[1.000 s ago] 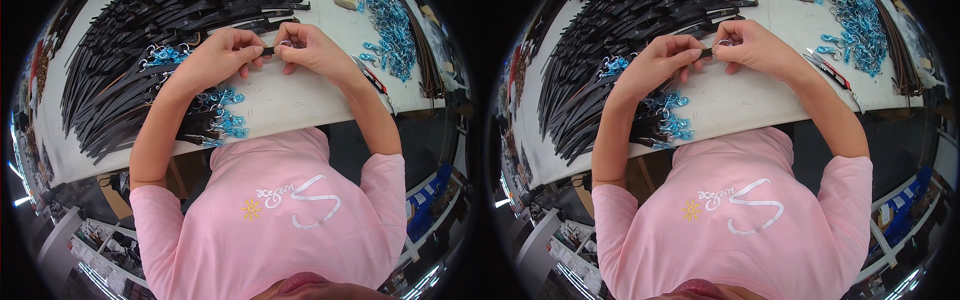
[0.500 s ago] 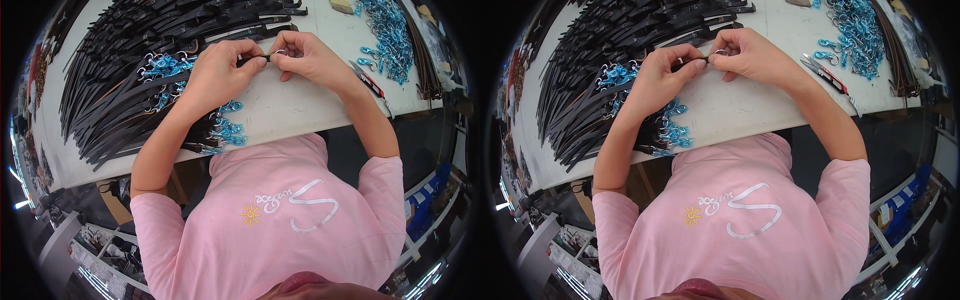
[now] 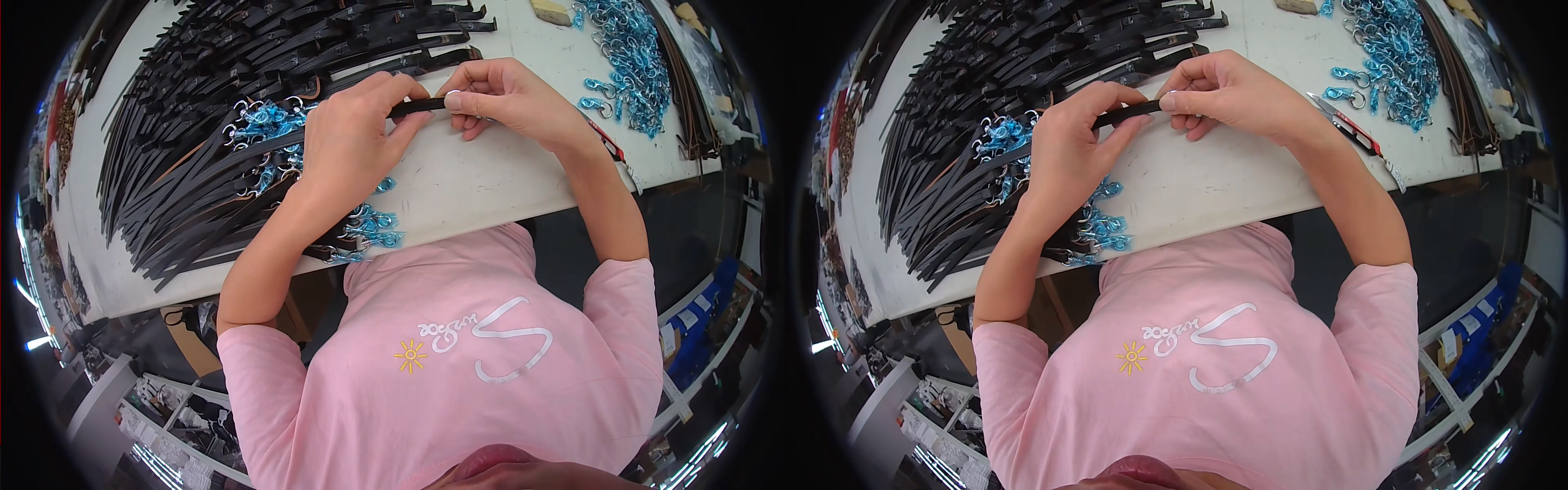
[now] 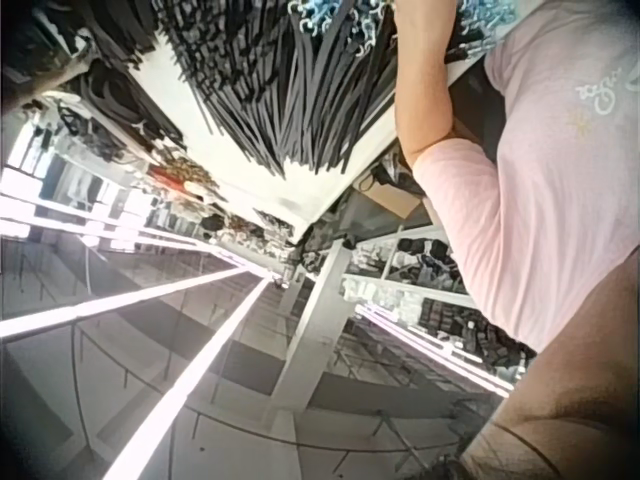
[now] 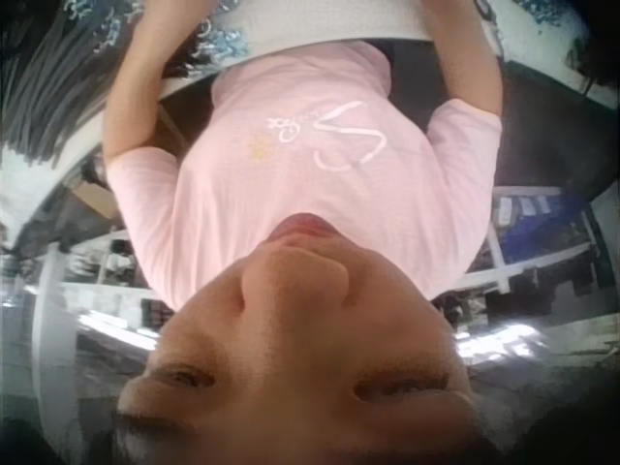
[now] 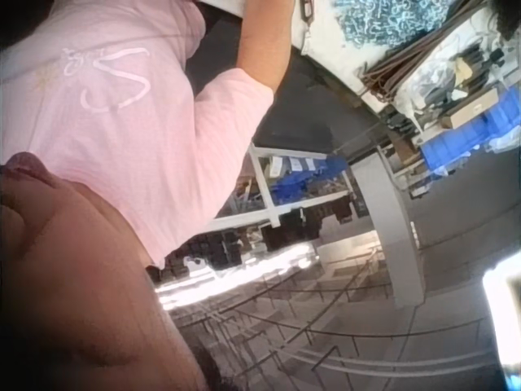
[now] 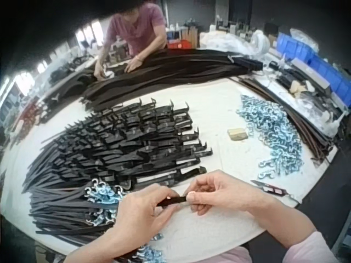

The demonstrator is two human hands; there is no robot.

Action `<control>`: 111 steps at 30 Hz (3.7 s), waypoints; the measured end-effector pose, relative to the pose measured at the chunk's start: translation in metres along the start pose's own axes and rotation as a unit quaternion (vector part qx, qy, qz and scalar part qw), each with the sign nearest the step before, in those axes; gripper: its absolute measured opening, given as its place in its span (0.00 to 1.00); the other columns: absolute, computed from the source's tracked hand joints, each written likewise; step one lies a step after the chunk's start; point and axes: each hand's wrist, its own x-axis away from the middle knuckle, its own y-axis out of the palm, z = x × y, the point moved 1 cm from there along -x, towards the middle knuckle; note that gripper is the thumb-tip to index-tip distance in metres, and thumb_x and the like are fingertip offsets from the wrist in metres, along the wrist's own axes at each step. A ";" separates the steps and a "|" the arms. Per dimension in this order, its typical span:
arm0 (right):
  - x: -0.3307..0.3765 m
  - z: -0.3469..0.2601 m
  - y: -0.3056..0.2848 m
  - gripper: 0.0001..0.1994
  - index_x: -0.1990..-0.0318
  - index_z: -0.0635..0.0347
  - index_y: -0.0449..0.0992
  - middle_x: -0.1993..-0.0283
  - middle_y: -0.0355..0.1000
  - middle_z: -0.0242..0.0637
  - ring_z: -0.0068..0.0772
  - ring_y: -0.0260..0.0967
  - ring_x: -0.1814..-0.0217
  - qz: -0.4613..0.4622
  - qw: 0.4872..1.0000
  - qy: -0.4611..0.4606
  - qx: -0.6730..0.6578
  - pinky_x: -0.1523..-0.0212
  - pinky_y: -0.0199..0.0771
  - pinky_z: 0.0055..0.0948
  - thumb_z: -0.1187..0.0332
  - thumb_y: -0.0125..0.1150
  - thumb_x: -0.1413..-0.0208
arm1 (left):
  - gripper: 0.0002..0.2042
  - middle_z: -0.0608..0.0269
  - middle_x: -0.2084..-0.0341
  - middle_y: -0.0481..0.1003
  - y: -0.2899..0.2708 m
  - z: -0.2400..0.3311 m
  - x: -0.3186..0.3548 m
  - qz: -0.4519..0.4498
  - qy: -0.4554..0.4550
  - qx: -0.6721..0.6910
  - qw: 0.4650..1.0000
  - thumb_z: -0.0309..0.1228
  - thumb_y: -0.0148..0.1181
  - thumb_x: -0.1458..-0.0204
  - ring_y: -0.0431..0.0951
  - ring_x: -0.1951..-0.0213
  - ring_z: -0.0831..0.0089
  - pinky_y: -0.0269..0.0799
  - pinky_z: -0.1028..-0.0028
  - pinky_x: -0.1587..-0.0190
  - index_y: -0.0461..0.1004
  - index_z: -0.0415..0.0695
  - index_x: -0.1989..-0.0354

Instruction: The person sits at a white table and assembles keychains by hand. They pick up a black strap and a light blue metal clasp, thread the strap through the clasp, and secure it. The person repeats this process for multiple units, placing the finished keychains in a pile on the table.

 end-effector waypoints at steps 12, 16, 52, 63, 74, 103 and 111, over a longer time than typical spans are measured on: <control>0.007 -0.010 0.000 0.11 0.59 0.65 0.78 0.67 0.77 0.33 0.21 0.75 0.64 -0.007 1.000 -0.025 -0.005 0.62 0.79 0.22 0.64 0.63 0.38 | 0.09 0.68 0.74 0.76 -0.002 0.001 0.003 0.042 0.049 -0.005 0.998 0.26 0.70 0.52 0.64 0.81 0.79 0.57 0.78 0.80 0.82 0.44 0.62; 0.008 -0.011 0.001 0.11 0.59 0.65 0.78 0.67 0.76 0.33 0.21 0.74 0.65 -0.007 1.000 -0.030 -0.001 0.62 0.78 0.21 0.65 0.63 0.38 | 0.09 0.70 0.73 0.78 -0.001 0.001 0.003 0.039 0.038 0.010 0.998 0.26 0.70 0.52 0.63 0.81 0.81 0.55 0.79 0.81 0.82 0.44 0.62; 0.003 -0.001 0.004 0.10 0.60 0.64 0.76 0.69 0.75 0.31 0.19 0.73 0.67 -0.020 0.999 -0.031 -0.002 0.60 0.76 0.21 0.65 0.63 0.38 | 0.08 0.67 0.76 0.75 -0.001 0.003 0.003 0.025 0.021 -0.005 0.999 0.33 0.70 0.52 0.71 0.81 0.68 0.65 0.71 0.77 0.80 0.47 0.65; 0.002 0.000 0.003 0.11 0.61 0.64 0.77 0.68 0.76 0.33 0.21 0.75 0.66 -0.023 0.999 -0.030 -0.005 0.61 0.78 0.21 0.63 0.64 0.40 | 0.08 0.67 0.74 0.79 0.000 0.000 0.002 0.019 0.026 -0.013 0.999 0.30 0.70 0.52 0.69 0.81 0.76 0.61 0.76 0.79 0.81 0.45 0.64; 0.002 0.001 0.007 0.11 0.60 0.64 0.76 0.69 0.75 0.31 0.19 0.74 0.67 -0.004 1.000 -0.021 0.002 0.61 0.77 0.21 0.64 0.64 0.39 | 0.10 0.60 0.73 0.81 -0.002 0.001 0.000 -0.031 -0.062 0.051 0.996 0.34 0.70 0.52 0.74 0.81 0.66 0.68 0.69 0.74 0.80 0.44 0.65; -0.003 -0.011 0.014 0.12 0.60 0.62 0.75 0.65 0.73 0.28 0.17 0.71 0.59 -0.085 0.995 -0.034 0.033 0.54 0.73 0.21 0.60 0.60 0.35 | 0.09 0.56 0.70 0.79 -0.023 0.010 0.008 -0.041 0.014 0.043 0.998 0.28 0.68 0.51 0.79 0.71 0.56 0.73 0.65 0.68 0.77 0.39 0.64; -0.003 -0.004 0.042 0.06 0.63 0.63 0.72 0.71 0.69 0.34 0.24 0.66 0.67 0.021 0.974 -0.106 0.201 0.63 0.67 0.29 0.69 0.56 0.39 | 0.08 0.56 0.70 0.76 -0.012 -0.001 0.016 -0.032 0.018 0.063 0.997 0.25 0.67 0.50 0.78 0.72 0.58 0.72 0.66 0.72 0.74 0.38 0.64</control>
